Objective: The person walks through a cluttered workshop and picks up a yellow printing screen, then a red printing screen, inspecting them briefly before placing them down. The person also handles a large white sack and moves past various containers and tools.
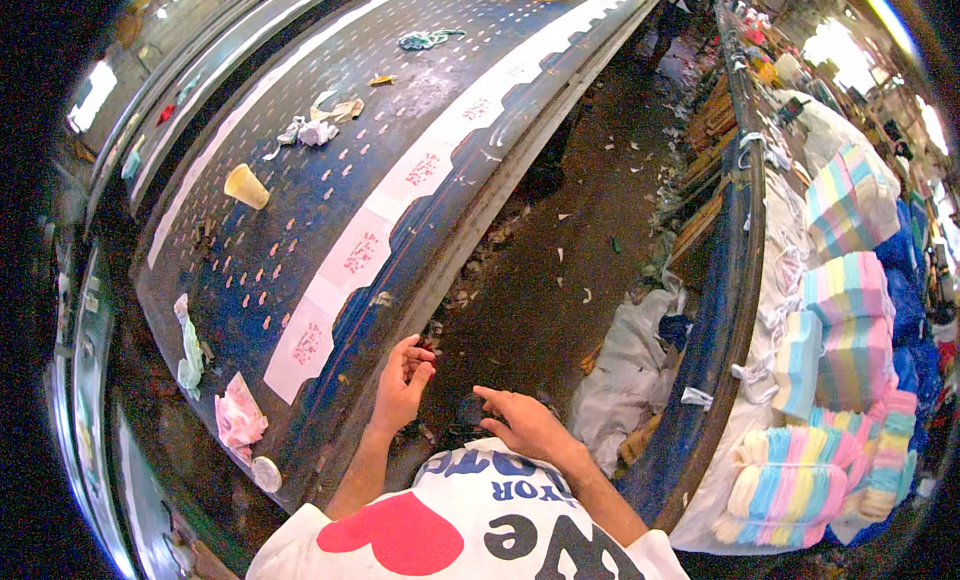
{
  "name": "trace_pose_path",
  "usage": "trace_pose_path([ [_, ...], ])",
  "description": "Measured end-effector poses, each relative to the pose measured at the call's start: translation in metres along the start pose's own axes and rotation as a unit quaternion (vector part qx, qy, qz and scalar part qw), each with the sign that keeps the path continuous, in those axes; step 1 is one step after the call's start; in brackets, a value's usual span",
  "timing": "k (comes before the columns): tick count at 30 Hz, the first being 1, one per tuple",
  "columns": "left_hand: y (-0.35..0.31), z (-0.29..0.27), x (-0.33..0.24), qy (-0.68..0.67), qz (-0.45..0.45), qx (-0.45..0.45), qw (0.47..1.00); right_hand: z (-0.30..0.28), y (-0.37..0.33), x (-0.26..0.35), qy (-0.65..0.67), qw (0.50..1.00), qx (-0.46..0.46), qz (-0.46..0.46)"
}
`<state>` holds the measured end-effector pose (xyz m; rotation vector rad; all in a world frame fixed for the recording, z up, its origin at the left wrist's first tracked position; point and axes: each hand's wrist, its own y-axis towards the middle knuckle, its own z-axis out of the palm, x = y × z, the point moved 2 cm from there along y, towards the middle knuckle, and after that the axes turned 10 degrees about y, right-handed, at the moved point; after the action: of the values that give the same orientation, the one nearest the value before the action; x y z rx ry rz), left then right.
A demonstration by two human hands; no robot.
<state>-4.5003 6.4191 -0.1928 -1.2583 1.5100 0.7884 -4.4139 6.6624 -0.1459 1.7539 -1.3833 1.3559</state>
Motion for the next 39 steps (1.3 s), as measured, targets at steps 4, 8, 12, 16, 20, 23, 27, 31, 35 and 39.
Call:
trace_pose_path([
  [4, 0.023, 0.027, -0.014, -0.011, -0.007, 0.031, 0.999, -0.028, 0.018, -0.010, 0.019, 1.000, -0.013, 0.017],
  [8, 0.048, 0.055, -0.037, 0.002, 0.002, 0.034, 0.999, -0.066, 0.038, -0.035, 0.040, 0.999, -0.005, -0.003],
  [12, 0.091, 0.085, -0.049, 0.058, 0.007, -0.026, 0.998, -0.130, 0.061, -0.063, 0.037, 0.998, -0.003, -0.054],
  [16, 0.140, 0.130, -0.066, -0.035, -0.031, -0.078, 0.996, -0.217, 0.070, -0.083, 0.086, 0.992, -0.061, -0.063],
  [20, 0.185, 0.174, -0.111, 0.006, 0.011, -0.040, 0.999, -0.293, 0.067, -0.152, 0.253, 0.956, -0.148, -0.015],
  [23, 0.209, 0.199, -0.131, 0.075, 0.049, 0.029, 0.996, -0.345, 0.067, -0.176, 0.298, 0.937, -0.181, -0.015],
  [27, 0.234, 0.222, -0.128, 0.137, 0.061, 0.075, 0.986, -0.388, 0.079, -0.193, 0.341, 0.919, -0.197, -0.035],
  [31, 0.267, 0.236, -0.135, 0.123, 0.049, 0.107, 0.985, -0.401, 0.115, -0.199, 0.387, 0.902, -0.188, -0.037],
  [35, 0.314, 0.245, -0.145, 0.048, 0.017, 0.135, 0.990, -0.408, 0.162, -0.199, 0.389, 0.912, -0.124, -0.037],
  [39, 0.390, 0.248, -0.137, 0.047, 0.064, 0.144, 0.986, -0.421, 0.214, -0.191, 0.367, 0.927, -0.078, -0.022],
])
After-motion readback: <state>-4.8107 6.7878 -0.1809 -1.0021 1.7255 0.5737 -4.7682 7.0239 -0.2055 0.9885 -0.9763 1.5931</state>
